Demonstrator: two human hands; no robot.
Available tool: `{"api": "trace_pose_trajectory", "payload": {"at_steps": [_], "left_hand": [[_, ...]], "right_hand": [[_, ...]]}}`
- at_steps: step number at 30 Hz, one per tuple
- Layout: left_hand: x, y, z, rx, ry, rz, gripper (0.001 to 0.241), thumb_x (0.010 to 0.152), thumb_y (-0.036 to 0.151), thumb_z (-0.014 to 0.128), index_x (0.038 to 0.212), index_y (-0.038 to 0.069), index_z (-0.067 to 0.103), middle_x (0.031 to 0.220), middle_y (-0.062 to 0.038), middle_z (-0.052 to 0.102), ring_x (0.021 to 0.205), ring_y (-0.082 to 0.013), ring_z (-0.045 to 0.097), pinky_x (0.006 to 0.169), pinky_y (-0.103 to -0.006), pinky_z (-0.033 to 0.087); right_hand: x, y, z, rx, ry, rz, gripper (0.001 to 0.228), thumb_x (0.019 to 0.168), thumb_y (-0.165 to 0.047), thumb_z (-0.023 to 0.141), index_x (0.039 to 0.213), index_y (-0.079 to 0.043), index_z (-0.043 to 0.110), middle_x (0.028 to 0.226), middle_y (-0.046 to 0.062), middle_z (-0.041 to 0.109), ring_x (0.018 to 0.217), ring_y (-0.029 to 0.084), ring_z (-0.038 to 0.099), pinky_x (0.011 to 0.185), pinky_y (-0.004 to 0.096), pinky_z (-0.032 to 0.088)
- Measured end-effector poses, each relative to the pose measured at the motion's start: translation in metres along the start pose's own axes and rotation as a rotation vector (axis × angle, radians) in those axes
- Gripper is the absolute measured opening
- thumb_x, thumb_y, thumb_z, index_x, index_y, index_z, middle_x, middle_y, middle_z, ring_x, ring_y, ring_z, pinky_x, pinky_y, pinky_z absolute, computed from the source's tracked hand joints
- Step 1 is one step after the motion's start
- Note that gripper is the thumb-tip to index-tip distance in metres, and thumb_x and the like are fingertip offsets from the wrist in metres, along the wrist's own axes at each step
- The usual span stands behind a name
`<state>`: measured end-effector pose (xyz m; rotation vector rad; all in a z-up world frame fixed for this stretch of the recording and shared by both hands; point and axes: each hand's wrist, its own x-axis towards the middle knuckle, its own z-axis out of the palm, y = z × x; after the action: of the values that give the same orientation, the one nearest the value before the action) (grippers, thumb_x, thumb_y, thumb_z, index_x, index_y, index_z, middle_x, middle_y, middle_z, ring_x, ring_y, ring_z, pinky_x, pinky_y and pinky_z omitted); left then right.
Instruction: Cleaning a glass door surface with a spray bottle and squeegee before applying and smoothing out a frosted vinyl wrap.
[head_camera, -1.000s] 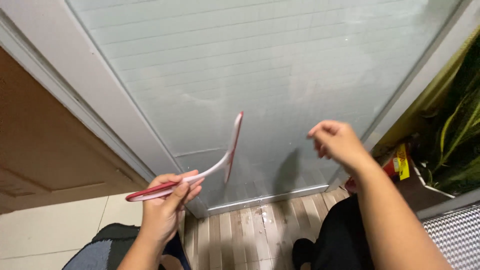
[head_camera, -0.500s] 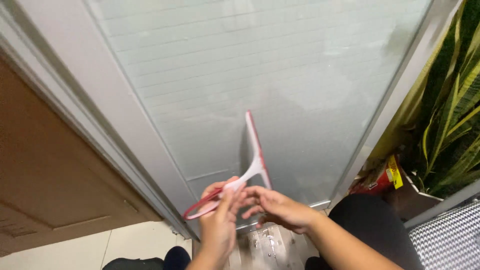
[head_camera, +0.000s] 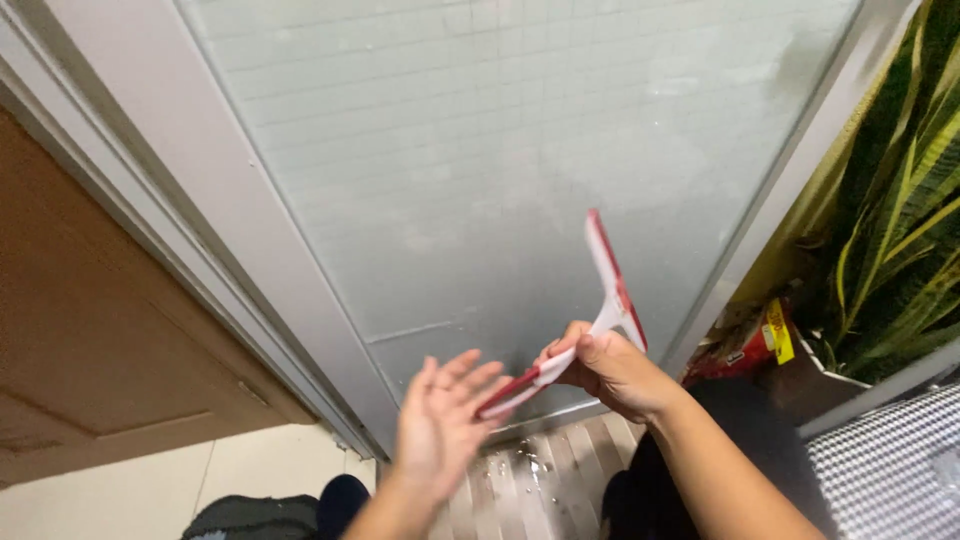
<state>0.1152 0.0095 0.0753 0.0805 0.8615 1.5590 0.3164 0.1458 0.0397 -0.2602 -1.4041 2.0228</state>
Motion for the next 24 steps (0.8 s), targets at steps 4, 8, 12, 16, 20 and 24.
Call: {"api": "trace_pose_trajectory", "payload": {"at_steps": [4, 8, 12, 16, 20, 24], "left_hand": [[-0.012, 0.022, -0.024, 0.197, 0.274, 0.034, 0.056, 0.095, 0.036, 0.048, 0.14, 0.004, 0.059, 0.136, -0.023, 0.068, 0.123, -0.0376, 0.065, 0.099, -0.0486, 0.05], [0.006, 0.013, -0.046, 0.423, 0.496, 0.006, 0.04, 0.101, 0.033, 0.052, 0.129, 0.008, 0.065, 0.132, -0.016, 0.071, 0.122, -0.0312, 0.067, 0.095, -0.0418, 0.05], [0.035, -0.006, -0.064, 0.618, 0.53, 0.0, 0.034, 0.097, 0.03, 0.062, 0.123, 0.009, 0.07, 0.116, -0.011, 0.076, 0.111, -0.0278, 0.071, 0.085, -0.0374, 0.051], [0.06, -0.021, -0.075, 1.073, 0.462, 0.084, 0.036, 0.088, 0.022, 0.07, 0.122, 0.013, 0.076, 0.113, -0.007, 0.082, 0.109, -0.0138, 0.072, 0.101, -0.0264, 0.048], [0.079, -0.035, -0.039, 1.587, 0.173, 0.386, 0.043, 0.087, 0.036, 0.071, 0.129, 0.025, 0.068, 0.12, 0.005, 0.073, 0.108, -0.0099, 0.07, 0.098, -0.0272, 0.053], [0.098, -0.046, 0.017, 1.815, 0.025, 0.593, 0.042, 0.09, 0.034, 0.067, 0.13, 0.025, 0.065, 0.111, 0.003, 0.074, 0.106, -0.0164, 0.071, 0.086, -0.0371, 0.055]], "right_hand": [[-0.003, 0.025, -0.039, -0.143, 0.032, 0.119, 0.052, 0.088, -0.054, 0.062, 0.094, -0.003, 0.069, 0.096, 0.022, 0.079, 0.088, 0.031, 0.078, 0.08, 0.04, 0.062], [0.0, 0.034, -0.068, -0.44, 0.236, 0.29, 0.036, 0.101, -0.031, 0.053, 0.097, -0.001, 0.072, 0.092, 0.015, 0.079, 0.084, 0.023, 0.075, 0.078, 0.034, 0.062], [0.008, 0.044, -0.128, -0.672, 0.307, 0.306, 0.025, 0.102, -0.022, 0.056, 0.096, -0.004, 0.073, 0.088, 0.011, 0.084, 0.08, 0.019, 0.08, 0.075, 0.031, 0.063], [0.004, -0.01, -0.149, -0.775, 0.379, 0.317, 0.029, 0.103, -0.023, 0.055, 0.093, -0.004, 0.075, 0.088, 0.008, 0.085, 0.083, 0.018, 0.079, 0.083, 0.031, 0.06], [0.016, -0.027, -0.164, -0.686, 0.4, 0.331, 0.032, 0.104, -0.027, 0.051, 0.095, -0.002, 0.07, 0.089, 0.014, 0.081, 0.084, 0.023, 0.078, 0.082, 0.035, 0.061], [0.026, -0.02, -0.18, -0.718, 0.365, 0.377, 0.036, 0.104, -0.035, 0.051, 0.091, -0.007, 0.07, 0.087, 0.005, 0.078, 0.081, 0.016, 0.073, 0.074, 0.031, 0.056]]}}
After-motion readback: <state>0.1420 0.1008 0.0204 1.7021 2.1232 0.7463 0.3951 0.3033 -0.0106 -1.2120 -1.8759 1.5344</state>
